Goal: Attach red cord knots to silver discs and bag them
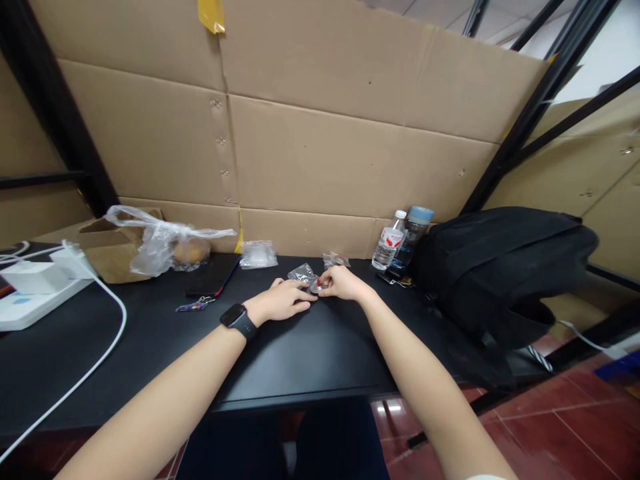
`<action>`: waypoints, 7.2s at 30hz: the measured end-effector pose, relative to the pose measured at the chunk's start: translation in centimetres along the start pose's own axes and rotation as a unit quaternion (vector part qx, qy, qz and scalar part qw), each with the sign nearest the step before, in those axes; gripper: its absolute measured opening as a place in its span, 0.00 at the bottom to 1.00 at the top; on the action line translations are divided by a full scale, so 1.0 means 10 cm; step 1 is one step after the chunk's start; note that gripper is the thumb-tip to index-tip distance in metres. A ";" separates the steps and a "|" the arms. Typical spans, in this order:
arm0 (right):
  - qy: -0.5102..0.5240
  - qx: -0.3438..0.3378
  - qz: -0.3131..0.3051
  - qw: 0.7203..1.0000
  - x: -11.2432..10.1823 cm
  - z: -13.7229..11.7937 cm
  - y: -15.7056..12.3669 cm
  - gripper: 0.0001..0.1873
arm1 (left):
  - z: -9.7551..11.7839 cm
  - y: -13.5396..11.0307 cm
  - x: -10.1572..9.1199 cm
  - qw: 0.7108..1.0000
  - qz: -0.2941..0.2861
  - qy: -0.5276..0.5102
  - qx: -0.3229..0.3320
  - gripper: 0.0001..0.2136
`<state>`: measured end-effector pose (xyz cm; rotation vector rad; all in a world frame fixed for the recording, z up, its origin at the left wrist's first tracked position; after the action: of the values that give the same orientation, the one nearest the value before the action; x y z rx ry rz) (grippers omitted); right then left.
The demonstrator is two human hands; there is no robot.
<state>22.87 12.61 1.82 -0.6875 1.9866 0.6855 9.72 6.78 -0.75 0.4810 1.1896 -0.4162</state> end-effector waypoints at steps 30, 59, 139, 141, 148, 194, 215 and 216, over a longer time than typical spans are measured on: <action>0.049 -0.097 0.097 0.989 -0.12 -0.13 0.03 0.09 | -0.17 -0.03 -0.32 0.985 0.159 0.001 -0.066 0.20; -0.059 -0.077 0.041 0.994 0.14 -0.06 0.09 0.15 | -0.32 0.02 -0.23 0.973 0.155 0.018 -0.170 0.12; -0.037 0.108 -0.024 0.993 -0.42 0.83 -0.31 0.24 | -0.69 -0.08 -0.35 0.986 0.090 -0.016 -0.140 0.09; -0.051 0.115 -0.017 0.992 -0.40 0.80 -0.30 0.25 | -0.70 -0.06 -0.31 0.984 0.087 -0.017 -0.152 0.07; -0.073 0.133 -0.033 0.988 -0.36 0.72 -0.29 0.22 | -0.58 -0.07 -0.40 0.977 0.148 0.011 -0.156 0.08; 0.405 -0.040 0.171 0.897 0.08 -0.33 0.07 0.26 | -0.09 -0.15 -0.63 0.933 0.302 -0.192 -0.041 0.07; 0.093 -0.088 0.144 0.981 -0.15 -0.33 0.05 0.04 | -0.04 -0.07 -0.39 0.961 0.235 -0.137 -0.049 0.13; 0.096 -0.083 0.145 0.981 -0.16 -0.31 0.05 0.04 | -0.02 -0.05 -0.34 0.970 0.210 -0.111 -0.046 0.13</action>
<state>21.49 11.11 4.64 -0.5845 2.2522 1.0004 8.22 6.72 2.31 0.5743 0.8576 -0.0464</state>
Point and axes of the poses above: each hand's wrist, its own y-axis towards the middle knuckle, its own x-axis out of the palm, z = x × y, the point moved 8 cm from there along y, towards the middle knuckle, and after that the axes turned 7 degrees about -x, right-handed, at the moved point
